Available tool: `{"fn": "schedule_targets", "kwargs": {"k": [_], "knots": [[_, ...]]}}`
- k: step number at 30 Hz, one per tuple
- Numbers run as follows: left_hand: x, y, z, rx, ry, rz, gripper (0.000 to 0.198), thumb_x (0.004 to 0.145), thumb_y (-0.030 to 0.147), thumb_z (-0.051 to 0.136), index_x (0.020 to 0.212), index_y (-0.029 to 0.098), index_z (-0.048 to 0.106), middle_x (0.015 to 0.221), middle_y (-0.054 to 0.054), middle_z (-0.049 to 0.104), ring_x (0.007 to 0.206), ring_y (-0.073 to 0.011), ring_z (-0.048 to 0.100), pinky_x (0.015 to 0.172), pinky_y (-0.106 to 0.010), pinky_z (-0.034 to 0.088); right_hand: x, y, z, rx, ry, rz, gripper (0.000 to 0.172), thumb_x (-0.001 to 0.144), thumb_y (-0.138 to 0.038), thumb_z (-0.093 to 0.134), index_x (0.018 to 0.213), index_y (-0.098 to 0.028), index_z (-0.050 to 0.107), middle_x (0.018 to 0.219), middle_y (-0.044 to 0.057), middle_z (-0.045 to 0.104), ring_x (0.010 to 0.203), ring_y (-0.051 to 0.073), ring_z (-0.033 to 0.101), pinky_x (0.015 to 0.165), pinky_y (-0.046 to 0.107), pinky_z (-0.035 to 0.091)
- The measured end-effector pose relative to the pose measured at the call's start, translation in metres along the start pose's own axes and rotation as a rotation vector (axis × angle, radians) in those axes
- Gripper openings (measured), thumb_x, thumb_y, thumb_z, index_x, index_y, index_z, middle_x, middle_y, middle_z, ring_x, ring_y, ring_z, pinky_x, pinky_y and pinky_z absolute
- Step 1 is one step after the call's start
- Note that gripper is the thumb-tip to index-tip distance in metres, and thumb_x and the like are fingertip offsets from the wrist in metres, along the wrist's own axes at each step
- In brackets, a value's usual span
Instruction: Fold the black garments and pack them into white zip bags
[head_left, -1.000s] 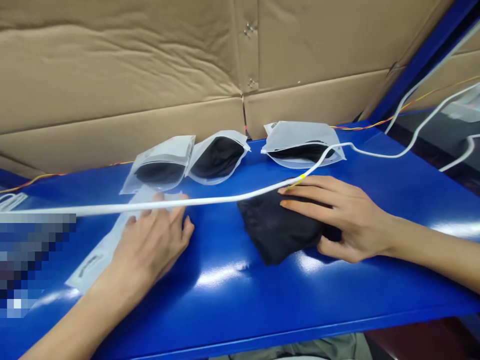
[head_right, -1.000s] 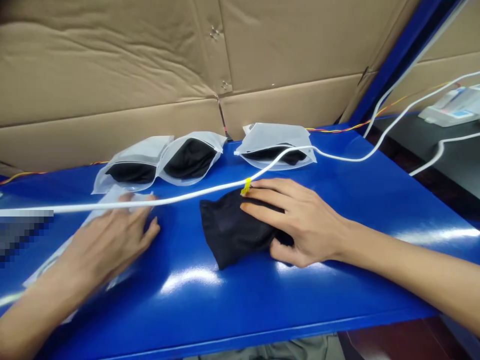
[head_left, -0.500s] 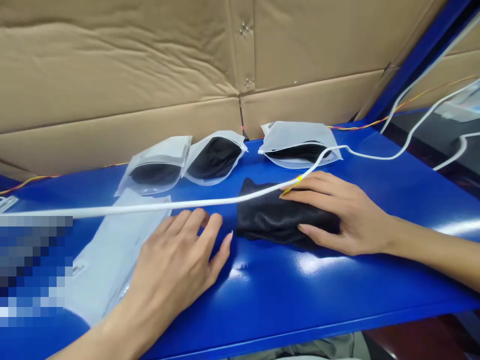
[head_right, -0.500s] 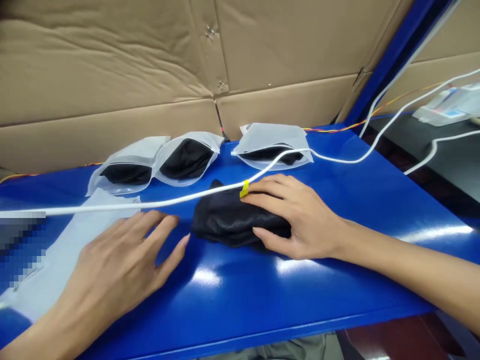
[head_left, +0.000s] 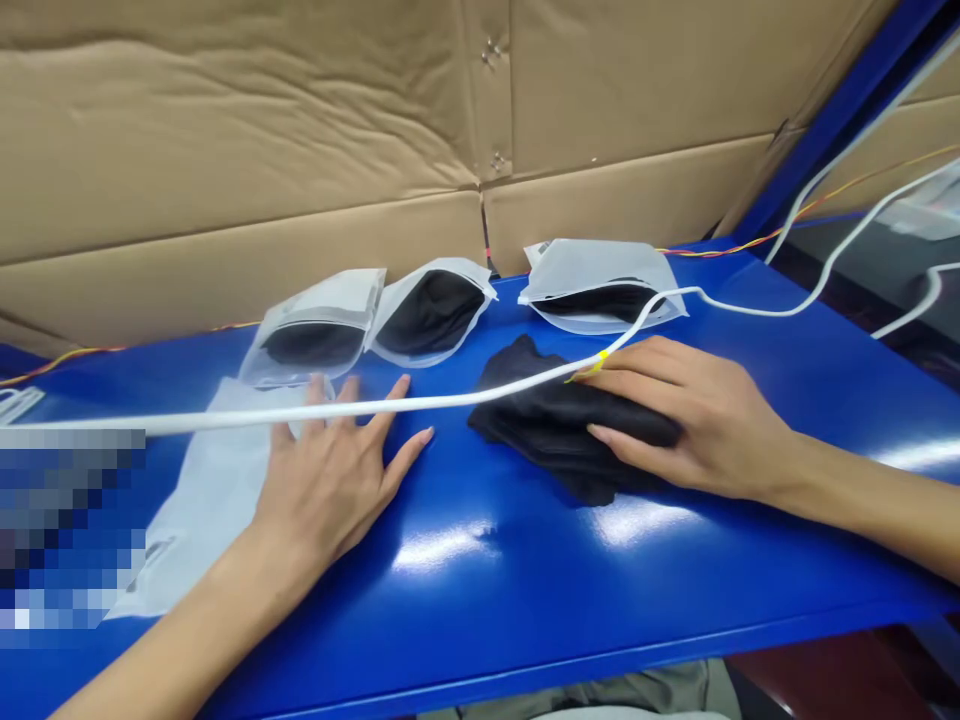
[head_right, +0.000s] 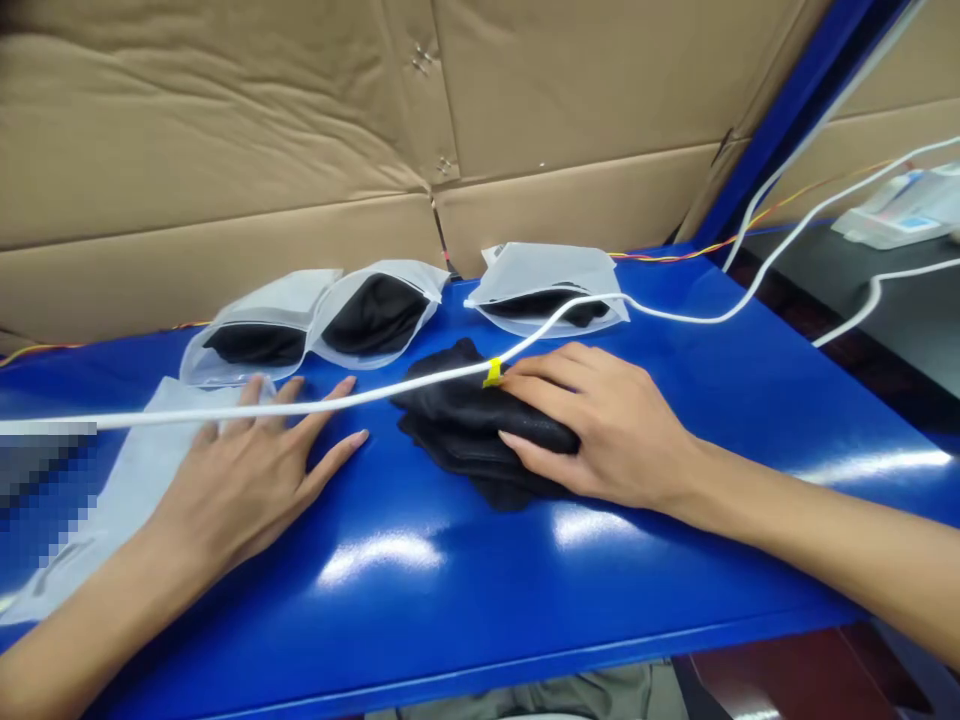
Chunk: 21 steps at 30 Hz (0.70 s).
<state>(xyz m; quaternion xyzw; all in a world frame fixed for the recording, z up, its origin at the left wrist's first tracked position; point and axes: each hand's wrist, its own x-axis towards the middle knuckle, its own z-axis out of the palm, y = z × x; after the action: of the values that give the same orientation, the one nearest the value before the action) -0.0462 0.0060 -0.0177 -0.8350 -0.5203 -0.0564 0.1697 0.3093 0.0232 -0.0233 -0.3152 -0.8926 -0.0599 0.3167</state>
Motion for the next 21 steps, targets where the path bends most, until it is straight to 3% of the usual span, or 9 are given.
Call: {"fn": "schedule_targets", "kwargs": {"k": [3, 6, 10, 14, 17, 21], "knots": [[0.008, 0.017, -0.013, 0.137, 0.069, 0.02, 0.051, 0.108, 0.046, 0.048, 0.136, 0.009, 0.068, 0.136, -0.032, 0.067, 0.145, -0.0618, 0.046, 0.105, -0.085, 0.042, 0.001, -0.002, -0.003, 0.03, 0.045, 0.106, 0.022, 0.103, -0.034, 0.062, 0.116, -0.018, 0.07, 0.107, 0.01, 0.08, 0.093, 0.026, 0.075, 0.081, 0.039, 0.06], [0.011, 0.037, -0.025, -0.004, 0.148, 0.226, 0.044, 0.108, 0.042, 0.048, 0.127, 0.007, 0.068, 0.126, -0.028, 0.071, 0.126, -0.0499, 0.066, 0.095, -0.064, 0.059, 0.002, -0.002, -0.005, 0.135, 0.062, 0.317, 0.016, 0.102, -0.035, 0.062, 0.106, -0.023, 0.072, 0.094, 0.004, 0.08, 0.082, 0.024, 0.076, 0.073, 0.036, 0.06], [0.009, 0.053, -0.035, -0.197, 0.242, 0.403, 0.026, 0.106, 0.03, 0.056, 0.12, 0.01, 0.065, 0.115, -0.018, 0.076, 0.108, -0.0348, 0.074, 0.09, -0.047, 0.061, 0.003, 0.002, -0.004, 0.371, 0.098, 0.639, 0.017, 0.098, -0.04, 0.066, 0.108, -0.027, 0.072, 0.095, 0.001, 0.079, 0.083, 0.025, 0.075, 0.072, 0.037, 0.059], [0.01, 0.052, -0.038, -0.194, 0.348, 0.371, 0.005, 0.101, 0.018, 0.066, 0.097, 0.015, 0.065, 0.091, -0.009, 0.076, 0.088, -0.0264, 0.074, 0.08, -0.038, 0.058, 0.005, 0.005, 0.004, 0.851, 0.095, 0.893, 0.031, 0.092, -0.043, 0.072, 0.121, -0.031, 0.066, 0.101, 0.001, 0.079, 0.092, 0.027, 0.076, 0.074, 0.039, 0.061], [0.014, 0.046, -0.039, -0.229, 0.351, 0.392, 0.02, 0.101, 0.017, 0.066, 0.081, 0.018, 0.06, 0.074, -0.003, 0.07, 0.068, -0.0202, 0.068, 0.064, -0.034, 0.052, 0.006, 0.003, 0.006, 1.076, 0.061, 1.049, 0.034, 0.088, -0.042, 0.077, 0.119, -0.031, 0.068, 0.102, 0.001, 0.08, 0.089, 0.027, 0.076, 0.073, 0.039, 0.061], [0.015, 0.044, -0.036, -0.316, 0.301, 0.463, 0.013, 0.102, 0.019, 0.063, 0.089, 0.016, 0.064, 0.086, -0.007, 0.076, 0.08, -0.0233, 0.074, 0.073, -0.036, 0.059, 0.01, 0.0, 0.001, 1.134, 0.014, 1.079, 0.03, 0.083, -0.047, 0.084, 0.103, -0.026, 0.077, 0.108, 0.004, 0.081, 0.104, 0.03, 0.075, 0.093, 0.043, 0.06]]}}
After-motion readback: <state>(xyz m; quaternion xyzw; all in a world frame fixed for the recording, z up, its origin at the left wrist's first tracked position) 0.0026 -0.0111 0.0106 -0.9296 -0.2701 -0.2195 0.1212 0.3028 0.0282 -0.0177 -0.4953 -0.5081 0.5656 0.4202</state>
